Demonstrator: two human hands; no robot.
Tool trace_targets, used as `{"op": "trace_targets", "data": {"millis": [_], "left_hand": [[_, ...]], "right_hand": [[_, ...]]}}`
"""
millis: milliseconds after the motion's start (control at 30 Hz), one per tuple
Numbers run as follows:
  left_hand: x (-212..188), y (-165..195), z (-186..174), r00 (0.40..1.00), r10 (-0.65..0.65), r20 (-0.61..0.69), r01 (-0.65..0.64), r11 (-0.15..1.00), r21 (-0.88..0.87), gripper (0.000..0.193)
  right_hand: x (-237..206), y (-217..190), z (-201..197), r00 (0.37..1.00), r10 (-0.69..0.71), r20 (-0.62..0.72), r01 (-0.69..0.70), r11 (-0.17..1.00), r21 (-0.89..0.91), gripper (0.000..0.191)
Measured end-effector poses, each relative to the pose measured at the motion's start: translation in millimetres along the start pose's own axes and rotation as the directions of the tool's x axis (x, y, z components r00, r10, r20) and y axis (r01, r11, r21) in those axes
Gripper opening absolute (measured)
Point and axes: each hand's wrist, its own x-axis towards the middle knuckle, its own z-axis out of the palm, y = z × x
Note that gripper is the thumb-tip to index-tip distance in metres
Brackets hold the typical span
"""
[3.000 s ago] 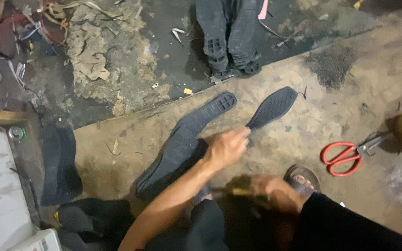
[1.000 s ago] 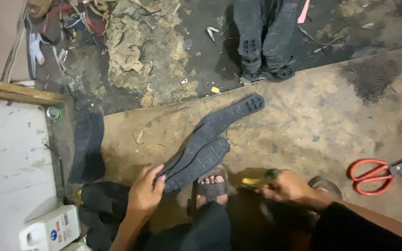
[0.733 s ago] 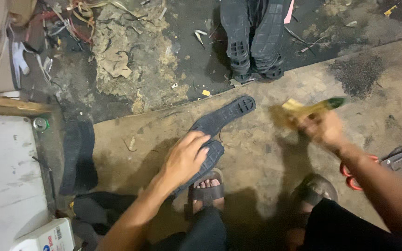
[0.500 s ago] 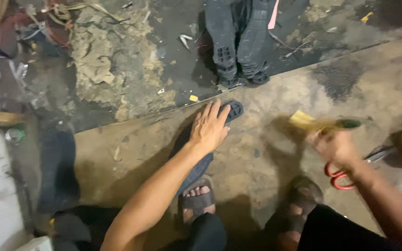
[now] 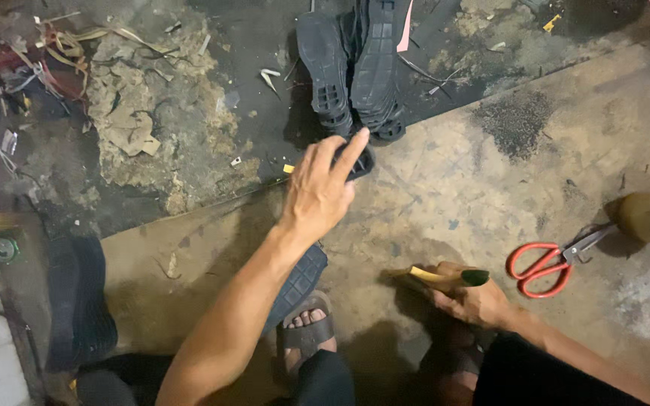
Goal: The person sits on the floor of a shoe workshop and uses a wide bristle brush to spread adhesive over the surface of rubber shoe soles, working one sole at a time. They hold each sole steady with one hand while brushing, then set the coated sole aside and pick up the next one.
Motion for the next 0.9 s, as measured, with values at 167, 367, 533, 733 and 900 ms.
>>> {"op": "trace_targets", "data": {"millis": [167, 367, 533, 733, 900], "left_hand": [[9, 23, -61, 0.988, -0.133, -0.072, 0.125, 0.986, -0.106, 0.081], [-41, 27, -38, 0.841, -0.532, -0.097, 0.286, 0.59, -0.755, 0.052], [-115, 32, 74, 0.556, -0.667, 0.496, 0.639, -0.038, -0.768, 0.043], [-185, 50, 130, 0.734, -0.483, 0.477, 0.67, 0.629, -0.394, 0.035], [-180, 50, 128, 0.818, -0.397, 0.416, 0.479, 0.871, -0.11, 0.038]], "right_hand": [[-2, 10, 10, 0.987, 0.149, 0.065, -0.161, 0.952, 0.262, 0.026], [-2, 7, -9, 0.992, 0.003, -0.129, 0.052, 0.905, 0.422, 0.041], [-1, -3, -77, 0.655, 0.658, -0.373, -0.442, 0.733, 0.517, 0.046], [10, -13, -54, 0.799, 0.518, -0.307, -0.324, 0.8, 0.505, 0.03], [35, -14, 32, 0.906, 0.365, 0.214, -0.348, 0.358, 0.866, 0.039]]}}
